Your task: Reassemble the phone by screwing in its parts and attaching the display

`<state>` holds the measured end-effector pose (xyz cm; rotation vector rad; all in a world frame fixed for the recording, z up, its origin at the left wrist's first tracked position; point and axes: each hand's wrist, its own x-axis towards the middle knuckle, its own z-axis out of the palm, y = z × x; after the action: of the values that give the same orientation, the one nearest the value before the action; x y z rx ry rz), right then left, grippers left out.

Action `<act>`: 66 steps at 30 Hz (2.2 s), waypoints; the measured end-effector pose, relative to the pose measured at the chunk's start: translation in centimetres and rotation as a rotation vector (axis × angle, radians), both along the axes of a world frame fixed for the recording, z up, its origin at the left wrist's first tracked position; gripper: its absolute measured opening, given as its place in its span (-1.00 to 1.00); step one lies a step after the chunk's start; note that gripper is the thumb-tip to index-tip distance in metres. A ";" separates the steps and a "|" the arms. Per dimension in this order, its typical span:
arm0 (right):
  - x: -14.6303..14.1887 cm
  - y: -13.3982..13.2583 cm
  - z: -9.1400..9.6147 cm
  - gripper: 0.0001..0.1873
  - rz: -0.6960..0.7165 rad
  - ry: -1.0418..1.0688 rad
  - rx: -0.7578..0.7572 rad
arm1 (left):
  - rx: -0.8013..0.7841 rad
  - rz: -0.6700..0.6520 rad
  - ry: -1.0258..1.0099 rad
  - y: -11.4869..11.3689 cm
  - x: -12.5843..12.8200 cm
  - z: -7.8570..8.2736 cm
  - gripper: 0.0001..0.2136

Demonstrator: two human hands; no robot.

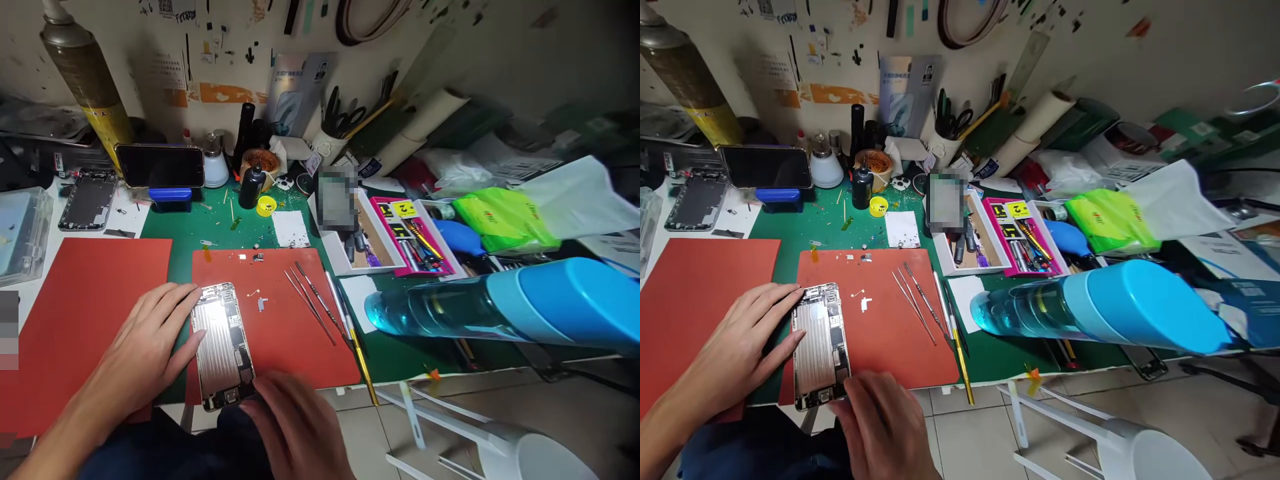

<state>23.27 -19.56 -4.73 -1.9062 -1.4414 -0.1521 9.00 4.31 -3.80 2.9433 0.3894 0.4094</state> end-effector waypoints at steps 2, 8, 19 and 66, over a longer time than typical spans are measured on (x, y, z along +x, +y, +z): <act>1.4 0.3 0.9 -0.87 -0.001 0.095 -0.005 | -0.005 -0.001 0.001 0.0 0.0 -0.1 -0.53; 6.3 2.4 3.4 -0.87 -0.053 0.108 -0.026 | -0.027 -0.003 -0.006 0.1 -0.3 -0.4 -0.55; 11.8 7.9 5.3 -0.83 -0.016 0.051 -0.242 | -0.081 -0.013 0.014 0.1 -0.8 -0.8 -0.52; 10.1 15.0 5.3 -0.74 0.524 -0.052 -0.634 | -0.122 -0.047 0.001 -0.8 0.0 1.0 -0.59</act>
<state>33.36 -4.56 0.58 -1.9058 -2.1481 0.5671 9.03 3.49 -2.82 2.8281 0.3321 0.3648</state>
